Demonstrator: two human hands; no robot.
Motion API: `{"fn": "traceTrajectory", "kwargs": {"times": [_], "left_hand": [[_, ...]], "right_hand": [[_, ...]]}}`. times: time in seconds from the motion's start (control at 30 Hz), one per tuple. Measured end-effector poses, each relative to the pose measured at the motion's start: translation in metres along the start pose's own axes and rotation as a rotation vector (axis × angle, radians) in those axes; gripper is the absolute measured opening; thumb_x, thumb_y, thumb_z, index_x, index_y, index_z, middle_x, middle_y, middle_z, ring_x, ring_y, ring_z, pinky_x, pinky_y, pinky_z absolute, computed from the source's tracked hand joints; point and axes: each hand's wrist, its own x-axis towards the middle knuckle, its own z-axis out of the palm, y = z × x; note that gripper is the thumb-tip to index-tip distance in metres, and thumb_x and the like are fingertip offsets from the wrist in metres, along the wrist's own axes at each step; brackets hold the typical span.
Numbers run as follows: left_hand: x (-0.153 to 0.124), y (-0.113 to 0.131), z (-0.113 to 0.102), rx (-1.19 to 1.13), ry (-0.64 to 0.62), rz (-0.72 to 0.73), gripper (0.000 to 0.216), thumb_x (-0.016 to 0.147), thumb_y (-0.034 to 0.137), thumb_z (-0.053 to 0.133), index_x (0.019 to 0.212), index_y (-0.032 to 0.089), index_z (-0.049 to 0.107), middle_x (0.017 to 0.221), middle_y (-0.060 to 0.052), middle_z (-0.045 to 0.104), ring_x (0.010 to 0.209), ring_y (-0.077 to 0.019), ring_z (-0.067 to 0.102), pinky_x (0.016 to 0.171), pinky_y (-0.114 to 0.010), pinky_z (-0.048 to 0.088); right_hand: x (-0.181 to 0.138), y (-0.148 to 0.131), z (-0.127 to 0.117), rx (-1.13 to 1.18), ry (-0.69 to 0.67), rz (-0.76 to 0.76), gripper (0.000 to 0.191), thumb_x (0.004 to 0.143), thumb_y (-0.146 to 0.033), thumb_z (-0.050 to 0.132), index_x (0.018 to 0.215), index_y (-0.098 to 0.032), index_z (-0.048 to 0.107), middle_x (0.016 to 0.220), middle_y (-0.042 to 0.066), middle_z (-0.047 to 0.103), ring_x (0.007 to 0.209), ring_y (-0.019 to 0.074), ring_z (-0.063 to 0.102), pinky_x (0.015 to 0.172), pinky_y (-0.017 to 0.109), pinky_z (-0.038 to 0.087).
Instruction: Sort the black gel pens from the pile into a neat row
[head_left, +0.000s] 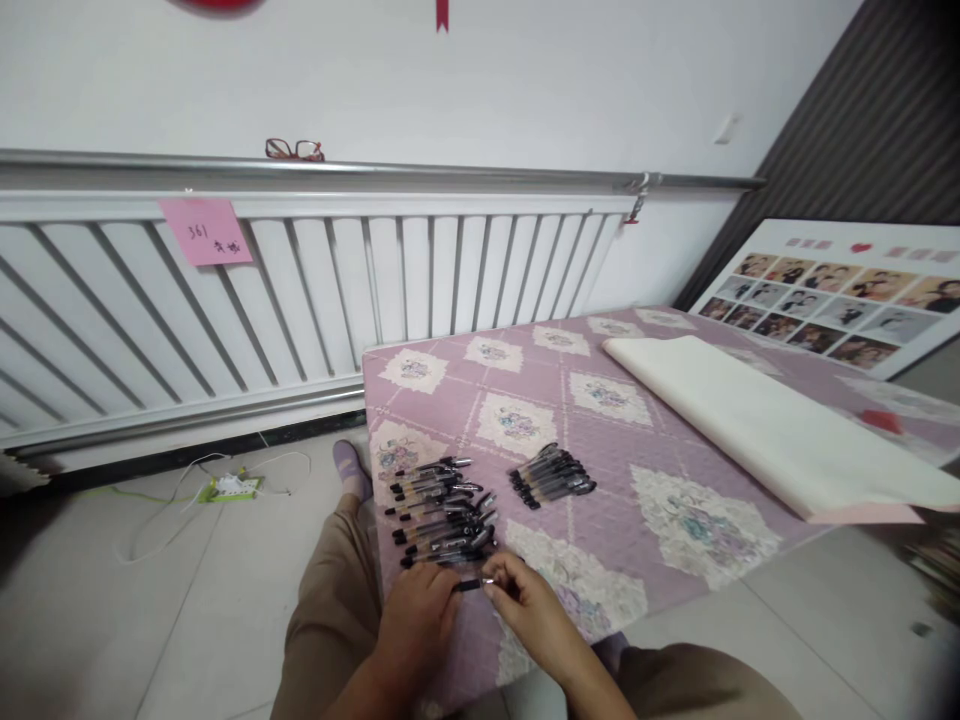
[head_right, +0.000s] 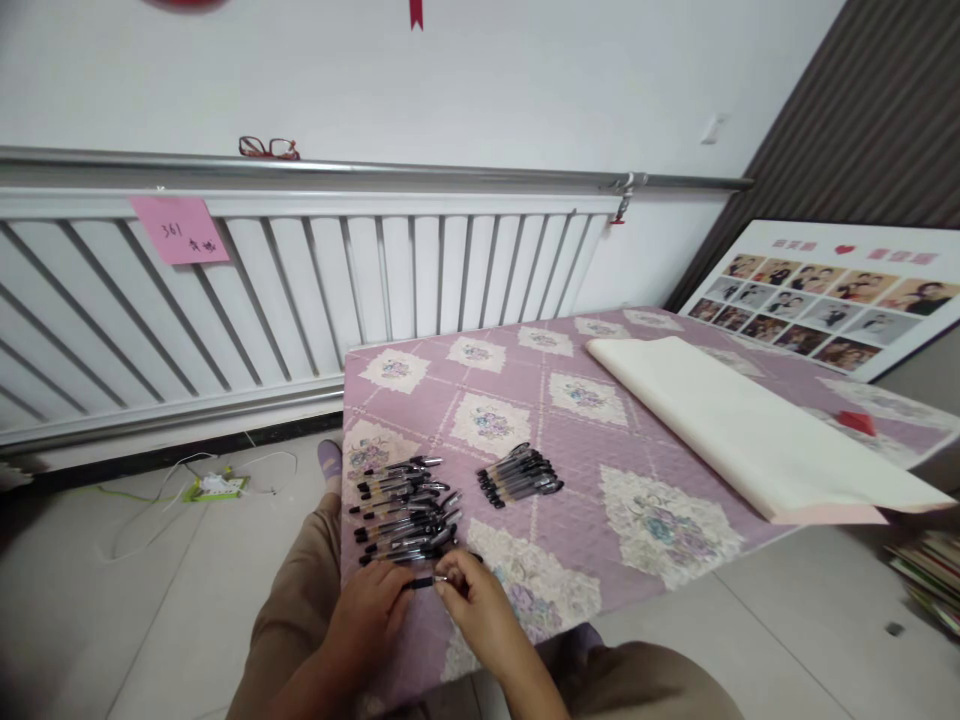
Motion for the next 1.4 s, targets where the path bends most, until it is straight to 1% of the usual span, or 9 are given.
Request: {"fn": "traceTrajectory", "kwargs": {"times": [0.17,0.3,0.5,0.67,0.87,1.07,1.17,1.27,1.4], "left_hand": [[-0.001,-0.001,0.002,0.0,0.022,0.0,0.017,0.086,0.017,0.048,0.094,0.023,0.062,0.087,-0.003,0.063,0.083,-0.0221,0.058,0.073,-0.035,0.046],[-0.001,-0.002,0.003,0.0,0.018,-0.007,0.019,0.087,0.017,0.047,0.095,0.022,0.063,0.089,-0.004,0.065,0.084,-0.0228,0.059,0.075,-0.037,0.047],[0.0,-0.002,0.001,0.053,0.013,0.03,0.037,0.086,0.014,0.045,0.119,0.026,0.059,0.094,-0.005,0.066,0.087,-0.0219,0.06,0.076,-0.035,0.049],[0.0,-0.002,0.001,0.053,0.021,0.014,0.034,0.085,0.012,0.046,0.111,0.026,0.062,0.094,-0.004,0.067,0.085,-0.0219,0.061,0.075,-0.035,0.049],[-0.001,0.002,0.004,0.056,0.072,0.028,0.031,0.082,0.009,0.046,0.106,0.022,0.062,0.099,-0.005,0.066,0.088,-0.0214,0.06,0.08,-0.036,0.048],[0.006,0.014,0.003,0.108,0.01,0.059,0.04,0.083,0.017,0.057,0.121,0.028,0.055,0.095,-0.003,0.066,0.086,-0.0214,0.061,0.079,-0.036,0.044],[0.014,0.021,0.002,0.134,-0.053,0.036,0.028,0.085,0.024,0.061,0.113,0.028,0.059,0.092,-0.001,0.065,0.085,-0.0217,0.06,0.08,-0.037,0.043],[0.021,0.025,0.003,0.146,-0.13,0.01,0.011,0.087,0.023,0.06,0.097,0.026,0.063,0.089,0.0,0.065,0.081,-0.0212,0.061,0.074,-0.034,0.043],[0.024,0.023,0.002,0.091,-0.137,-0.023,0.01,0.085,0.018,0.056,0.087,0.024,0.064,0.086,-0.001,0.063,0.077,-0.0193,0.06,0.066,-0.029,0.042]], "right_hand": [[0.001,0.001,0.001,-0.02,0.0,0.0,0.005,0.077,-0.024,0.053,0.077,-0.021,0.056,0.067,-0.004,0.048,0.066,0.0144,0.048,0.063,0.025,0.036],[0.001,0.002,-0.003,0.059,-0.002,0.017,0.008,0.079,-0.028,0.052,0.076,-0.021,0.055,0.065,-0.005,0.046,0.064,0.0137,0.045,0.061,0.024,0.035],[0.002,0.006,-0.01,0.192,0.076,0.063,0.018,0.078,-0.038,0.054,0.079,-0.021,0.055,0.063,-0.006,0.042,0.061,0.0133,0.043,0.061,0.025,0.035],[0.002,0.008,-0.008,0.205,0.092,0.069,0.023,0.077,-0.044,0.055,0.079,-0.021,0.056,0.063,-0.005,0.045,0.062,0.0144,0.045,0.061,0.025,0.037],[0.001,0.007,-0.003,0.163,0.062,0.025,0.013,0.076,-0.034,0.055,0.075,-0.021,0.056,0.063,-0.004,0.05,0.062,0.0138,0.048,0.061,0.025,0.039],[-0.001,0.01,0.0,0.114,0.034,-0.015,0.01,0.078,-0.029,0.054,0.079,-0.02,0.06,0.072,-0.001,0.061,0.071,0.0159,0.057,0.068,0.026,0.043],[-0.001,0.01,-0.001,0.103,0.02,-0.022,0.011,0.079,-0.029,0.055,0.079,-0.02,0.062,0.076,0.0,0.065,0.075,0.0172,0.06,0.072,0.027,0.045],[-0.002,0.009,-0.003,0.095,0.013,-0.021,0.012,0.08,-0.03,0.055,0.078,-0.02,0.063,0.076,0.001,0.065,0.075,0.0176,0.06,0.071,0.027,0.046],[-0.002,0.01,-0.004,0.133,0.072,-0.009,0.016,0.08,-0.034,0.056,0.08,-0.02,0.063,0.075,0.001,0.065,0.075,0.0181,0.06,0.071,0.028,0.046]]}}
